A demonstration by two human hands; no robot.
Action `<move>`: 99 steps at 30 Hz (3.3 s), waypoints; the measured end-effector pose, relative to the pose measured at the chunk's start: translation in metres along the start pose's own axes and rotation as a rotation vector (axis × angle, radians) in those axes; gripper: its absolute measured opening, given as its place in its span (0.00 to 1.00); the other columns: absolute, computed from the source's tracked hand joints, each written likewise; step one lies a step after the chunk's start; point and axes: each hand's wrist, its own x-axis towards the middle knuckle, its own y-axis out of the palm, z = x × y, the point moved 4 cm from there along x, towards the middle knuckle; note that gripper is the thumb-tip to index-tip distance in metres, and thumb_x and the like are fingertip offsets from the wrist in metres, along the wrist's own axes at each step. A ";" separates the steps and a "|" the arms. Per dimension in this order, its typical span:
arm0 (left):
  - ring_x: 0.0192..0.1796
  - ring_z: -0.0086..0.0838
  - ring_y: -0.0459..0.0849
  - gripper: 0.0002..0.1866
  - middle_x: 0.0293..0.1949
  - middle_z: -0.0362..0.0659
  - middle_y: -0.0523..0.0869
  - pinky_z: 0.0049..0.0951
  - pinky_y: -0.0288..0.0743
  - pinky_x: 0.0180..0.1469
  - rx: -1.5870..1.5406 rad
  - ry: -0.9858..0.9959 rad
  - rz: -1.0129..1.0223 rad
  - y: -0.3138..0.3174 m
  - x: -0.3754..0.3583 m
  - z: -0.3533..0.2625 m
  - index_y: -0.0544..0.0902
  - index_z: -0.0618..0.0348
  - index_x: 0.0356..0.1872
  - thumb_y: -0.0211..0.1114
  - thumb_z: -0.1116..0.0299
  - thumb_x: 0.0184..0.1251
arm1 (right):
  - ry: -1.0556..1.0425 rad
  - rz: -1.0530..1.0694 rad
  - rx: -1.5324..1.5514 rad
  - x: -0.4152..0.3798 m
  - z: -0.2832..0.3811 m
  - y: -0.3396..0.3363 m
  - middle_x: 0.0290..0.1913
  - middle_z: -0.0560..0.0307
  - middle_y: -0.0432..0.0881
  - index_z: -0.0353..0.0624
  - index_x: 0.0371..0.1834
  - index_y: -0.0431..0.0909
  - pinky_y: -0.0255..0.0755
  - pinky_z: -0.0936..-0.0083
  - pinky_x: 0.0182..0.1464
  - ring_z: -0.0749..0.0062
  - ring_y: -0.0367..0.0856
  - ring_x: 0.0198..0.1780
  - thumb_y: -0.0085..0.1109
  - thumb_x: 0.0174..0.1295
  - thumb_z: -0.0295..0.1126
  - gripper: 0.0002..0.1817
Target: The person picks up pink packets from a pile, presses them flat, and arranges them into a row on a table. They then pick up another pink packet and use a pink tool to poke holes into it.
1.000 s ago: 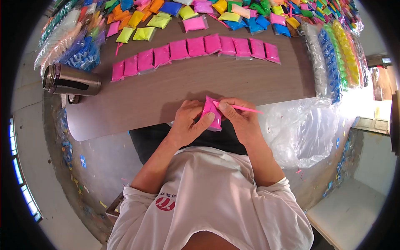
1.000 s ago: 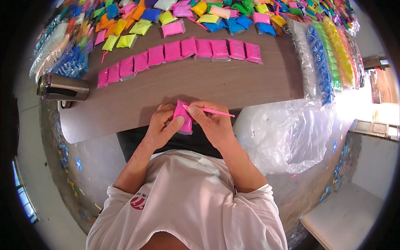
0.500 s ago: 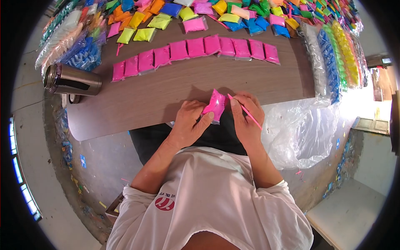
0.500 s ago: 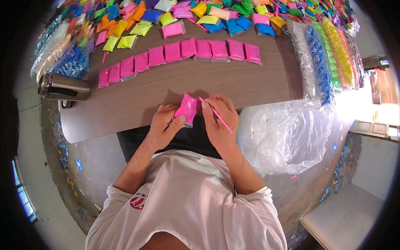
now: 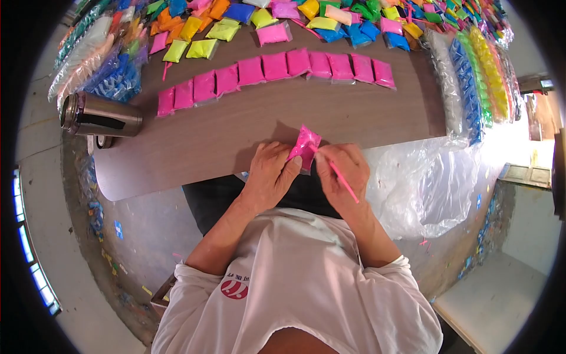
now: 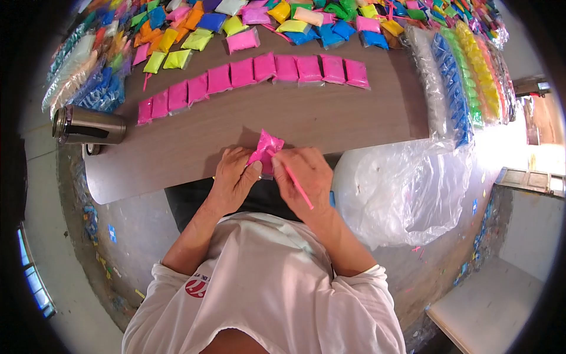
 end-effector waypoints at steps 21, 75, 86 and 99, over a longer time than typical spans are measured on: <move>0.33 0.44 0.81 0.18 0.28 0.49 0.82 0.42 0.72 0.43 -0.030 -0.134 -0.006 -0.004 -0.022 -0.013 0.79 0.64 0.35 0.56 0.59 0.81 | 0.357 0.203 0.358 -0.005 -0.017 0.001 0.30 0.54 0.82 0.35 0.40 0.82 0.70 0.76 0.33 0.72 0.75 0.29 0.64 0.70 0.30 0.08; 0.26 0.23 0.79 0.31 0.20 0.39 0.74 0.24 0.71 0.30 -1.020 -0.565 -0.036 0.047 -0.040 0.014 0.66 0.53 0.19 0.49 0.45 0.83 | -0.153 0.223 -0.281 0.005 -0.040 0.010 0.29 0.59 0.81 0.46 0.34 0.83 0.72 0.66 0.36 0.62 0.80 0.31 0.72 0.48 0.21 0.11; 0.26 0.23 0.79 0.30 0.19 0.36 0.70 0.24 0.71 0.29 -0.990 -0.545 -0.035 0.047 -0.042 0.012 0.65 0.53 0.19 0.50 0.46 0.84 | -0.148 0.246 -0.223 0.009 -0.028 0.002 0.25 0.57 0.76 0.45 0.28 0.79 0.70 0.62 0.35 0.57 0.77 0.30 0.69 0.51 0.22 0.07; 0.26 0.21 0.75 0.29 0.21 0.35 0.70 0.26 0.72 0.30 -0.948 -0.539 -0.034 0.051 -0.043 0.010 0.67 0.57 0.22 0.49 0.49 0.85 | -0.301 0.317 -0.174 0.007 -0.002 0.007 0.29 0.60 0.79 0.47 0.32 0.81 0.69 0.64 0.38 0.61 0.78 0.32 0.69 0.49 0.23 0.09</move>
